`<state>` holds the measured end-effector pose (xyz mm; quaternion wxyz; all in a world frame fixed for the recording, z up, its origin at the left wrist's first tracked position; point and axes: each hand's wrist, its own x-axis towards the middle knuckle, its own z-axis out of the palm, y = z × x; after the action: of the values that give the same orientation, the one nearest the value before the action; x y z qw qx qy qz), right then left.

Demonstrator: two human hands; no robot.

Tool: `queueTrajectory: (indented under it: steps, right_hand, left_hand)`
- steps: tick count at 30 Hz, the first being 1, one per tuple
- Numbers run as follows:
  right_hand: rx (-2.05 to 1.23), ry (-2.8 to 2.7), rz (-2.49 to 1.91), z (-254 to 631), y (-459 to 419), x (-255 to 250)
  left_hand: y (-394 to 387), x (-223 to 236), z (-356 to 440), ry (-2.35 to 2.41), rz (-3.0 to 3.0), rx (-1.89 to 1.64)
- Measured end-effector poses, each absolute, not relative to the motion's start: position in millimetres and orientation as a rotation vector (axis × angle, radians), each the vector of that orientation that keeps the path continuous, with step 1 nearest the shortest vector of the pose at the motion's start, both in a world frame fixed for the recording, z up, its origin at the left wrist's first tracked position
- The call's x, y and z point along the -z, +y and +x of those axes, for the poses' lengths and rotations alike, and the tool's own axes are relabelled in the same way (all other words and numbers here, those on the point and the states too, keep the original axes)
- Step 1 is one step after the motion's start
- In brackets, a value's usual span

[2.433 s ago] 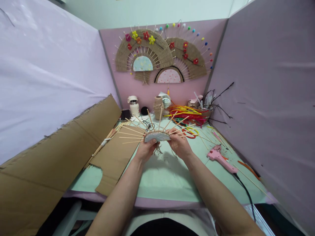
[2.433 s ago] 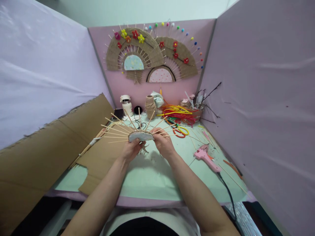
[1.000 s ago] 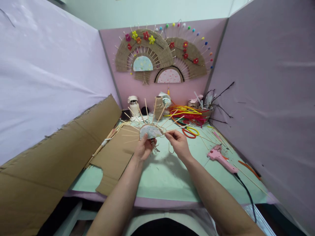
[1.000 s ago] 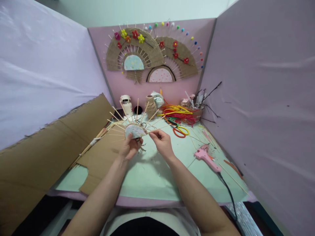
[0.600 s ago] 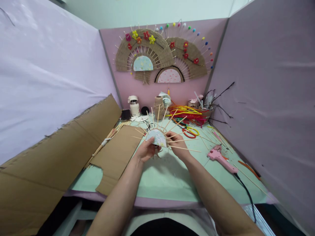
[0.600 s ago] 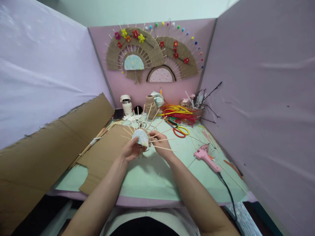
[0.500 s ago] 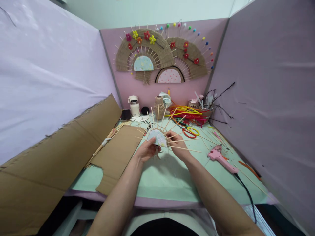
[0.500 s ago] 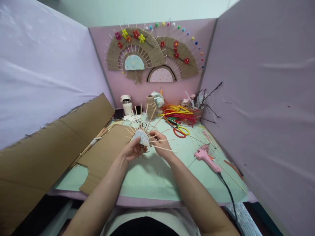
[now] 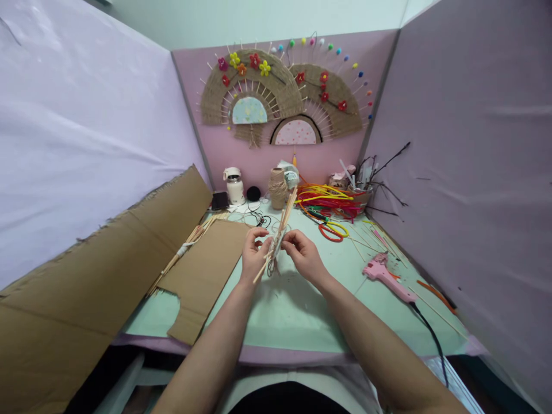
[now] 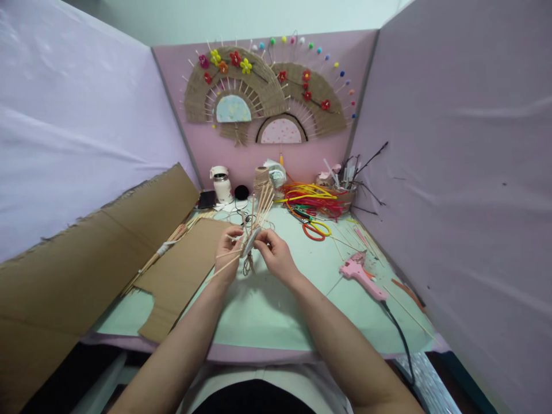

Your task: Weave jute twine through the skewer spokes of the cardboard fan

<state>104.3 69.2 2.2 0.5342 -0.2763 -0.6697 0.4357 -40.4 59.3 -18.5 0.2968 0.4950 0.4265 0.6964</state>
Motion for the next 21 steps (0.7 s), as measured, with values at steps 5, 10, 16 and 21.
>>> queueTrajectory:
  steps: [5,10,16,21]
  right_hand:
    - [-0.957,-1.570,-0.718,105,72,3]
    - [-0.876,-1.532,-0.757,108,74,1]
    - [-0.825,-1.590,-0.801,108,67,-4]
    - [-0.802,-1.629,-0.800,107,66,-4]
  left_hand:
    - [53,21,-32,1.083,1.521,-1.854]
    - [47,24,-25,0.977,1.548,-1.719]
    - [35,10,-25,1.066,1.477,-1.774]
    - [35,7,-28,1.191,1.503,-1.797]
